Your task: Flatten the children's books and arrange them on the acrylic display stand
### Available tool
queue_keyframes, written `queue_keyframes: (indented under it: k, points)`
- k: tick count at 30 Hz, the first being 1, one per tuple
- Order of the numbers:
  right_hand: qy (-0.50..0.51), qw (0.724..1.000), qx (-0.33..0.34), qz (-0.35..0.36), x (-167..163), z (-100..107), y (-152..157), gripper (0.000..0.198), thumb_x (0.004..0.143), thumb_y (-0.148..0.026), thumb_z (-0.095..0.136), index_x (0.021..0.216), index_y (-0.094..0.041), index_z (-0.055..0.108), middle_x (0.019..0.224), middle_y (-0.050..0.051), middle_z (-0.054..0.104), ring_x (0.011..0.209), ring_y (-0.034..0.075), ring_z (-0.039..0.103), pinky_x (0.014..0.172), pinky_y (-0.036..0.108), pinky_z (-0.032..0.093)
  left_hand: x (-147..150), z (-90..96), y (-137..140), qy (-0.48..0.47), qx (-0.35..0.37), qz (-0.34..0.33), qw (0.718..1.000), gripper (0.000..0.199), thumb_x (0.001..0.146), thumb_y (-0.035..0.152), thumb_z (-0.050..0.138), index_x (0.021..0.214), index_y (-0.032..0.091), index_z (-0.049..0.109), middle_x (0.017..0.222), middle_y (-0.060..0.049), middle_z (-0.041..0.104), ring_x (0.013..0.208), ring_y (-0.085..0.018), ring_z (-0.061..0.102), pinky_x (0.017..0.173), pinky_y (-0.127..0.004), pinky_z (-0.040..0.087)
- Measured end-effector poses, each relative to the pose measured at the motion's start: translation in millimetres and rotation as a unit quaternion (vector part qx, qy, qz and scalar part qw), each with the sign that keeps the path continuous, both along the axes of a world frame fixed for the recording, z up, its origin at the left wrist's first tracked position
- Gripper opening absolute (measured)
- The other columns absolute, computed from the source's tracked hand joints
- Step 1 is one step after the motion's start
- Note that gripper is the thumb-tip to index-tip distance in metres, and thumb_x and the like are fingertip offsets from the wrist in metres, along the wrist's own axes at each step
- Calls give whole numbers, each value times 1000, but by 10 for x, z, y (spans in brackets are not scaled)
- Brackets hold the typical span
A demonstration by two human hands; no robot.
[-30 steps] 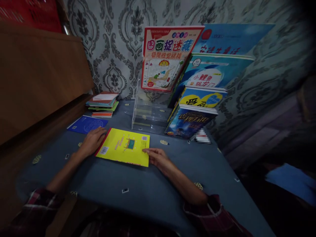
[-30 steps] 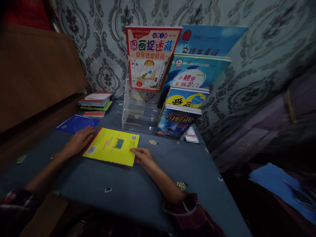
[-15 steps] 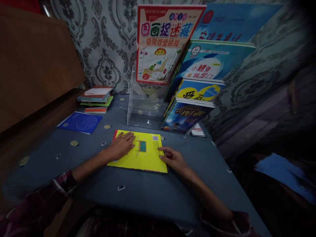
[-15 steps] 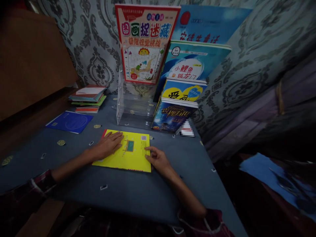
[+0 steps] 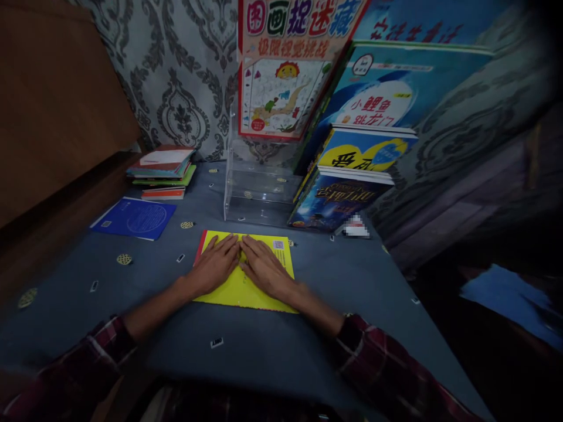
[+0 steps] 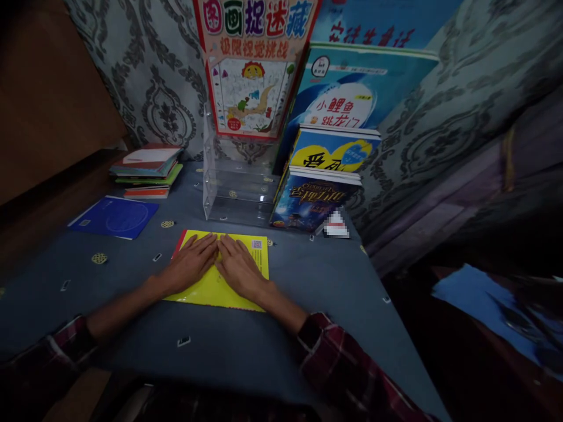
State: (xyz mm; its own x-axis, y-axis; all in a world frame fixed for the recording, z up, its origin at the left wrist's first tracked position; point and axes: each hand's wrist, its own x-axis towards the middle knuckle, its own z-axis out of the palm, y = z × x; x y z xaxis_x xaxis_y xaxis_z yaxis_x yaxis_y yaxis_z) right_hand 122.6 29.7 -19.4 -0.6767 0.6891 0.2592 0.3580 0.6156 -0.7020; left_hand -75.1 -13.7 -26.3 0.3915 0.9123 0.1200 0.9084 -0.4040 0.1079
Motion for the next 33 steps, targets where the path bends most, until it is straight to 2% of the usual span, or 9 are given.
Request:
queue_keyframes:
  k: [4,9,13,16,22,27,33]
  points:
    - [-3,1000,-9,-9,-32,-96,49,58,91,-30,62,147,-18,55,158,14,48,152,32,35,129,54,13,10,-13,-4,14,-4,1,1000,52,106,28,24,154,14,41,160,-15,45,154,-24,33,126,-51,26]
    - [-7,1000,-7,-18,-13,-103,36,57,92,-31,60,147,-18,55,158,14,48,152,32,36,129,55,11,33,-22,-41,26,10,35,999,52,106,30,26,153,16,43,159,-15,47,152,-27,35,125,-53,26]
    - [-32,999,5,-17,-23,-88,30,57,94,-33,59,148,-15,54,159,16,46,152,32,34,129,54,13,60,63,-93,44,20,116,992,56,105,43,33,149,12,49,158,-19,46,150,-36,38,121,-60,28]
    - [-63,997,27,-20,-19,-62,25,56,96,-32,57,149,-15,52,159,17,45,152,31,35,129,54,15,97,162,-117,71,-3,148,986,61,104,48,36,148,8,51,158,-23,44,149,-43,36,116,-66,32]
    - [-179,978,102,-24,21,16,5,59,102,-40,50,151,-7,47,161,21,41,154,30,31,127,54,23,172,289,-148,110,-31,176,978,60,105,45,33,151,10,48,162,-18,40,150,-47,31,111,-71,34]
    - [-205,971,113,-57,133,-10,-1,67,101,-50,50,152,-6,45,161,21,41,154,30,30,127,52,25,186,296,-154,113,-32,179,977,58,105,46,35,150,12,49,162,-18,41,150,-46,30,113,-70,33]
    - [-221,960,118,-124,456,-80,-21,67,103,-54,43,152,-8,46,162,21,40,154,32,31,125,55,26,155,268,-142,91,-30,176,980,57,103,46,39,148,13,51,161,-18,42,150,-47,31,114,-69,30]
